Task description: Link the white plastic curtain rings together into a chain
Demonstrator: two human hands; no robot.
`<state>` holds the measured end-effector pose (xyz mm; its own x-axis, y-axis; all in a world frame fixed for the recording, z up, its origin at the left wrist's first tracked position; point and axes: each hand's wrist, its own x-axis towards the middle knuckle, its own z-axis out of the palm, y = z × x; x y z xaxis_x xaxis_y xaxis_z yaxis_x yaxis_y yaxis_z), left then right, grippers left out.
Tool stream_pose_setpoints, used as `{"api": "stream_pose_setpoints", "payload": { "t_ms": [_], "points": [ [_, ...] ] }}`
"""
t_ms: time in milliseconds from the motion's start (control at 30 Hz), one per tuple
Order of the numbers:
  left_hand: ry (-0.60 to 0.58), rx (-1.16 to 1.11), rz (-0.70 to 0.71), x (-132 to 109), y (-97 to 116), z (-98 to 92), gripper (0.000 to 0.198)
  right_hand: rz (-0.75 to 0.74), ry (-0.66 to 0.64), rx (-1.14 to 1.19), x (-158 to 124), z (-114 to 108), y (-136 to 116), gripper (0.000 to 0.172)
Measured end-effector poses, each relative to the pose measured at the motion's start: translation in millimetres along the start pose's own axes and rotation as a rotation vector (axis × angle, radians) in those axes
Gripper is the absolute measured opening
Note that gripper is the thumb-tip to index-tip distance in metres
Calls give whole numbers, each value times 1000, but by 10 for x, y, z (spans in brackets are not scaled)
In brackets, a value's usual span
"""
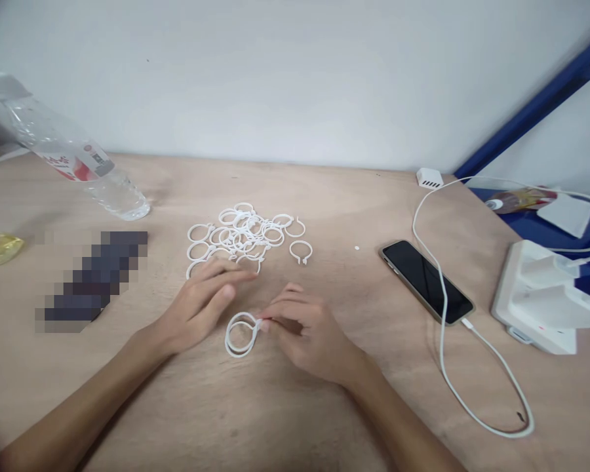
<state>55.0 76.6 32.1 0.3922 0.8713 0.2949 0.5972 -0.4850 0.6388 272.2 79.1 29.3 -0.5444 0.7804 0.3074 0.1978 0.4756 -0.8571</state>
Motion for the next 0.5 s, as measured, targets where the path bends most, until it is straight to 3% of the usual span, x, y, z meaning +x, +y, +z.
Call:
{"api": "stream_pose_setpoints", "payload": {
  "t_ms": [100, 167, 300, 500],
  "points": [
    [33, 232, -83, 16, -109, 63, 31, -72, -71, -62, -6, 23, -3, 15],
    [25, 314, -45, 15, -158, 99, 27, -76, -50, -76, -16, 34, 2, 16],
    [27, 309, 76, 7, -188, 121, 18, -42, 67, -110, -26, 37, 45, 15],
    [54, 256, 130, 4, -100, 66, 17, 164, 257, -222, -18, 19, 115, 16]
  ]
}}
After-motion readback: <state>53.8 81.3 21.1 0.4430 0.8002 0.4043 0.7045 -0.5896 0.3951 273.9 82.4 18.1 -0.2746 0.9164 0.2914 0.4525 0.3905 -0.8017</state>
